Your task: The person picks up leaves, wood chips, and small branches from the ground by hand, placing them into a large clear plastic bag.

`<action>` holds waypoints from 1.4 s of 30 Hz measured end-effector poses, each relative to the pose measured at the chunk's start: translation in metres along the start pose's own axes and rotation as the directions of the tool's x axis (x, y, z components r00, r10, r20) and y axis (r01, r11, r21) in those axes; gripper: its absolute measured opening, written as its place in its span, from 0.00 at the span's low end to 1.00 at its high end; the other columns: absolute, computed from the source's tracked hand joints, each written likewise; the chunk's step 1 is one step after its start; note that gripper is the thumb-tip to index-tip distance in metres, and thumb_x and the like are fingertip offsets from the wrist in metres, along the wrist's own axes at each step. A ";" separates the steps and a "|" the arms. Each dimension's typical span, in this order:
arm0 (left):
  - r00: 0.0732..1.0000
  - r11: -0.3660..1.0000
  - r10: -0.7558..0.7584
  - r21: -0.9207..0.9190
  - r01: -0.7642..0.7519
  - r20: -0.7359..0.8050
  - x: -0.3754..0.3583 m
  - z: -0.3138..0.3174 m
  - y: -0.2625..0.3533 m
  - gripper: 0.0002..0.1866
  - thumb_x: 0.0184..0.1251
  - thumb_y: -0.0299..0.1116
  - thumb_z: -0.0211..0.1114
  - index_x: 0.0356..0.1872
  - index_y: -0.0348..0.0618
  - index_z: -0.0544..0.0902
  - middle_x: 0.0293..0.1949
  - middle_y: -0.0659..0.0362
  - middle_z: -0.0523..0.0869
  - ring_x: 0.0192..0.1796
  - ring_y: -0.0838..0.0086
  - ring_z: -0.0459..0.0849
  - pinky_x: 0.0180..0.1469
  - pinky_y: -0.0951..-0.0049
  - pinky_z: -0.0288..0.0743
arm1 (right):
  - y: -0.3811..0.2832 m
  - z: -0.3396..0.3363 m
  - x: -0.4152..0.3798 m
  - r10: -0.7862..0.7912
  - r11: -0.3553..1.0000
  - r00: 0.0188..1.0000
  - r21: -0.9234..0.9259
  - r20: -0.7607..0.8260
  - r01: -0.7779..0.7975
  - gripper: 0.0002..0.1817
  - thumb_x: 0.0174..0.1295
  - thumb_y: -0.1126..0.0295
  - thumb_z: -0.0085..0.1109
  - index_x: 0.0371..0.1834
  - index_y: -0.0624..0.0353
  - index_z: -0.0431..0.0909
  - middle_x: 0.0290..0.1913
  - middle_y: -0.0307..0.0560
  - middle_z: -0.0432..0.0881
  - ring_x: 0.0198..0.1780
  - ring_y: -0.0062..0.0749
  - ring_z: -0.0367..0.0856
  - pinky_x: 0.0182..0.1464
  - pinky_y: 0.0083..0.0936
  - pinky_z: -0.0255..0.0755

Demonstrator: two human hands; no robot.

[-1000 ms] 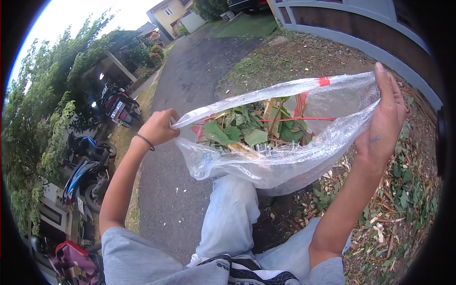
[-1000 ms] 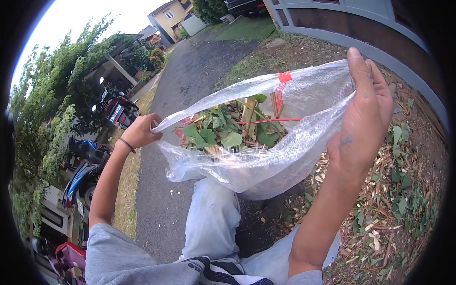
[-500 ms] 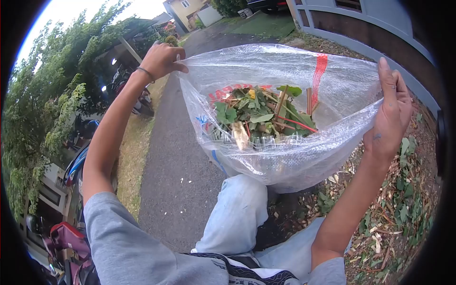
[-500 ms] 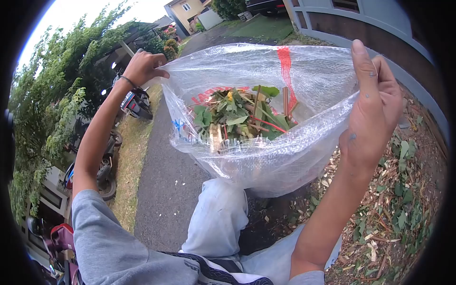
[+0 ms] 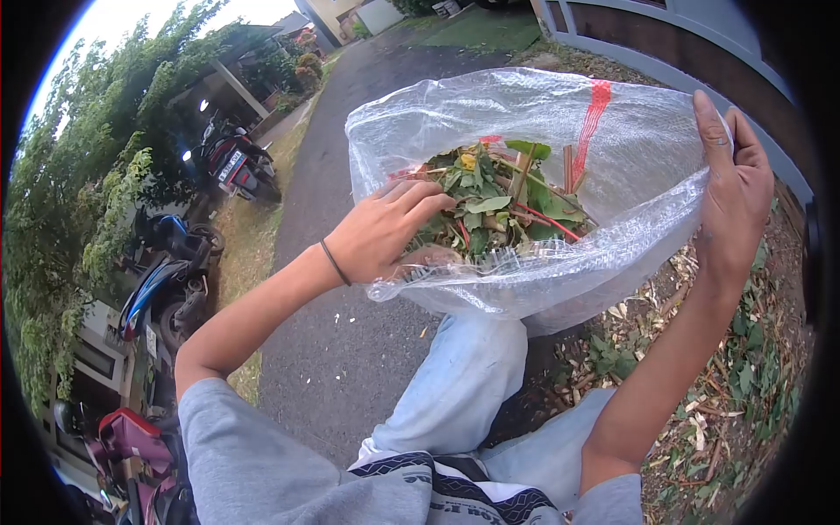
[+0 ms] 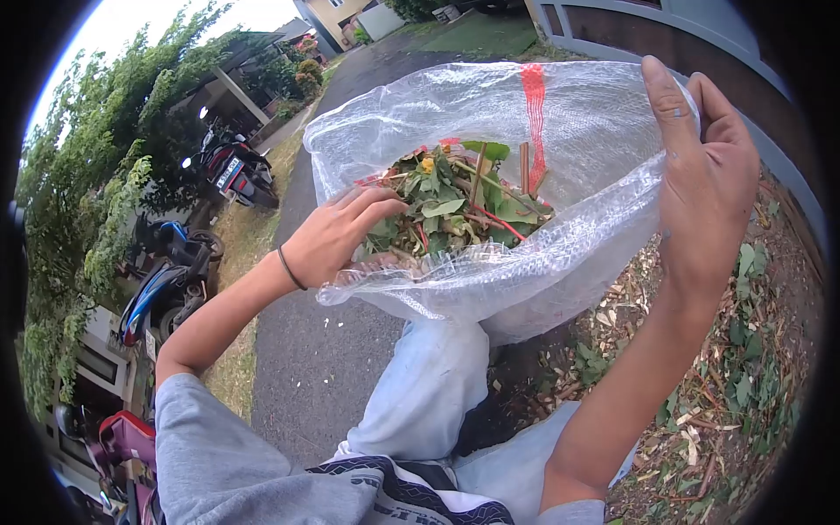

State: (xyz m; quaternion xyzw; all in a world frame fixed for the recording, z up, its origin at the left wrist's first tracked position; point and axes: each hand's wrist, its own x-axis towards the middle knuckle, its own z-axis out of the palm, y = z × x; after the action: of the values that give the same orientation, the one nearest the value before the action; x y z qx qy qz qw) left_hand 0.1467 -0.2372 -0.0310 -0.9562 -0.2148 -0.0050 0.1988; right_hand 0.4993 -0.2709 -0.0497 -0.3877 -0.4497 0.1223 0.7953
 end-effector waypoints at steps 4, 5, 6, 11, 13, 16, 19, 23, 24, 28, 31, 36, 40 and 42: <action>0.749 0.850 -0.442 -0.036 0.525 0.493 -0.037 0.013 -0.009 0.39 0.53 0.30 0.68 0.68 0.37 0.62 0.62 0.37 0.69 0.51 0.46 0.83 0.49 0.56 0.78 | -0.003 -0.012 0.001 -0.013 0.997 0.996 -0.069 0.089 0.019 0.20 0.68 0.60 0.65 0.22 0.55 0.69 0.23 0.27 0.67 0.27 0.09 0.60 0.31 0.13 0.56; 0.742 0.866 -0.477 0.106 0.489 0.471 -0.042 0.009 -0.004 0.36 0.53 0.26 0.64 0.67 0.37 0.63 0.52 0.37 0.77 0.46 0.50 0.85 0.43 0.55 0.78 | -0.006 -0.012 0.000 -0.013 0.997 0.997 -0.070 0.079 0.018 0.20 0.68 0.60 0.65 0.22 0.55 0.69 0.23 0.27 0.67 0.27 0.09 0.60 0.31 0.13 0.56; 0.746 0.869 -0.473 0.108 0.483 0.469 -0.042 0.003 -0.005 0.36 0.53 0.26 0.64 0.67 0.37 0.63 0.52 0.37 0.77 0.46 0.50 0.85 0.43 0.55 0.78 | -0.010 -0.011 -0.001 -0.010 0.996 0.997 -0.089 0.073 0.016 0.21 0.68 0.60 0.65 0.21 0.55 0.68 0.23 0.27 0.67 0.27 0.09 0.60 0.31 0.13 0.55; 0.909 0.923 -0.282 -0.171 0.345 0.308 -0.043 -0.036 -0.022 0.07 0.50 0.17 0.55 0.29 0.34 0.80 0.18 0.54 0.79 0.28 0.58 0.84 0.34 0.64 0.77 | -0.004 -0.012 0.004 -0.017 0.996 0.998 -0.086 0.066 0.023 0.22 0.68 0.60 0.65 0.20 0.54 0.66 0.22 0.26 0.65 0.27 0.09 0.57 0.30 0.13 0.54; 0.854 0.624 -0.425 -0.586 0.517 0.301 -0.029 -0.048 -0.014 0.07 0.45 0.15 0.51 0.16 0.34 0.75 0.14 0.59 0.73 0.22 0.69 0.78 0.30 0.71 0.72 | -0.003 -0.010 0.004 0.019 0.999 0.999 -0.048 0.031 -0.017 0.22 0.68 0.60 0.64 0.20 0.54 0.65 0.22 0.25 0.61 0.27 0.10 0.56 0.30 0.14 0.53; 0.754 0.116 -0.549 -0.860 0.496 0.361 -0.019 -0.043 -0.025 0.07 0.41 0.14 0.49 0.13 0.38 0.71 0.14 0.62 0.70 0.20 0.75 0.73 0.28 0.73 0.69 | -0.004 -0.013 0.004 0.019 0.999 0.999 -0.044 0.051 -0.017 0.22 0.68 0.60 0.64 0.20 0.54 0.64 0.23 0.26 0.59 0.27 0.11 0.54 0.29 0.15 0.51; 0.736 -0.126 -0.535 -0.901 0.414 0.414 0.005 -0.056 -0.020 0.11 0.44 0.14 0.46 0.13 0.44 0.67 0.14 0.65 0.66 0.18 0.79 0.62 0.25 0.77 0.60 | -0.004 -0.015 0.004 0.033 0.999 0.998 -0.028 0.046 -0.032 0.23 0.69 0.61 0.64 0.20 0.55 0.64 0.23 0.26 0.59 0.27 0.12 0.53 0.29 0.16 0.50; 0.757 -0.231 -0.533 -0.926 0.300 0.378 0.033 -0.071 -0.032 0.13 0.55 0.18 0.50 0.18 0.50 0.64 0.16 0.70 0.64 0.20 0.83 0.57 0.26 0.79 0.54 | -0.002 -0.013 0.004 0.067 0.997 0.998 0.036 -0.008 -0.066 0.23 0.69 0.62 0.63 0.20 0.55 0.63 0.23 0.26 0.58 0.27 0.12 0.52 0.28 0.17 0.49; 0.772 -0.247 -0.519 -0.929 0.277 0.368 0.041 -0.077 -0.035 0.12 0.58 0.18 0.51 0.20 0.49 0.65 0.18 0.70 0.65 0.21 0.84 0.57 0.26 0.79 0.54 | 0.001 -0.014 0.005 0.069 0.997 0.997 0.048 -0.022 -0.068 0.23 0.69 0.62 0.63 0.20 0.56 0.62 0.23 0.25 0.58 0.27 0.12 0.52 0.28 0.18 0.49; 0.846 -0.214 -0.397 -0.933 0.290 0.355 0.080 -0.093 -0.033 0.10 0.61 0.19 0.52 0.24 0.48 0.68 0.22 0.70 0.68 0.22 0.85 0.59 0.28 0.79 0.58 | 0.003 -0.007 0.005 0.046 0.995 0.997 0.092 -0.061 -0.040 0.23 0.69 0.63 0.62 0.20 0.56 0.61 0.22 0.26 0.57 0.26 0.12 0.51 0.27 0.19 0.49; 0.856 -0.162 -0.329 -0.916 0.366 0.400 0.119 -0.093 -0.020 0.07 0.61 0.19 0.52 0.27 0.45 0.71 0.24 0.69 0.69 0.23 0.84 0.63 0.30 0.79 0.62 | 0.004 -0.005 0.003 0.045 0.998 0.999 0.049 -0.027 -0.044 0.23 0.69 0.64 0.62 0.20 0.56 0.60 0.22 0.28 0.56 0.26 0.13 0.51 0.27 0.20 0.48; 0.873 -0.166 -0.389 -0.955 0.247 0.294 0.157 -0.103 -0.026 0.04 0.64 0.21 0.52 0.33 0.43 0.72 0.32 0.67 0.74 0.30 0.83 0.71 0.33 0.80 0.67 | 0.000 -0.003 -0.001 0.027 0.996 1.000 -0.080 0.012 -0.026 0.20 0.70 0.61 0.62 0.23 0.54 0.66 0.23 0.25 0.63 0.27 0.09 0.56 0.30 0.15 0.52; 0.858 -0.135 -0.513 -0.990 -0.037 0.038 0.154 -0.099 -0.109 0.04 0.65 0.23 0.53 0.38 0.42 0.74 0.37 0.64 0.79 0.33 0.82 0.74 0.31 0.80 0.68 | 0.008 -0.006 0.000 0.040 0.998 0.999 -0.051 0.025 -0.039 0.20 0.70 0.61 0.62 0.23 0.54 0.66 0.23 0.25 0.62 0.27 0.09 0.55 0.29 0.14 0.52; 0.831 -0.119 -0.557 -0.988 -0.095 -0.013 0.162 -0.100 -0.112 0.06 0.67 0.27 0.52 0.42 0.37 0.74 0.35 0.61 0.80 0.28 0.81 0.75 0.25 0.81 0.68 | 0.010 -0.005 0.000 0.054 0.997 0.998 -0.058 0.034 -0.052 0.20 0.70 0.61 0.62 0.23 0.54 0.66 0.23 0.25 0.62 0.27 0.09 0.55 0.29 0.14 0.52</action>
State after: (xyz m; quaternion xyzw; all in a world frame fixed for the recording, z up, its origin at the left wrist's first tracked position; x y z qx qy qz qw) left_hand 0.2552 -0.1157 0.1185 -0.7006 -0.2626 -0.4104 -0.5213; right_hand 0.5054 -0.2670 -0.0580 -0.4198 -0.4566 0.1372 0.7723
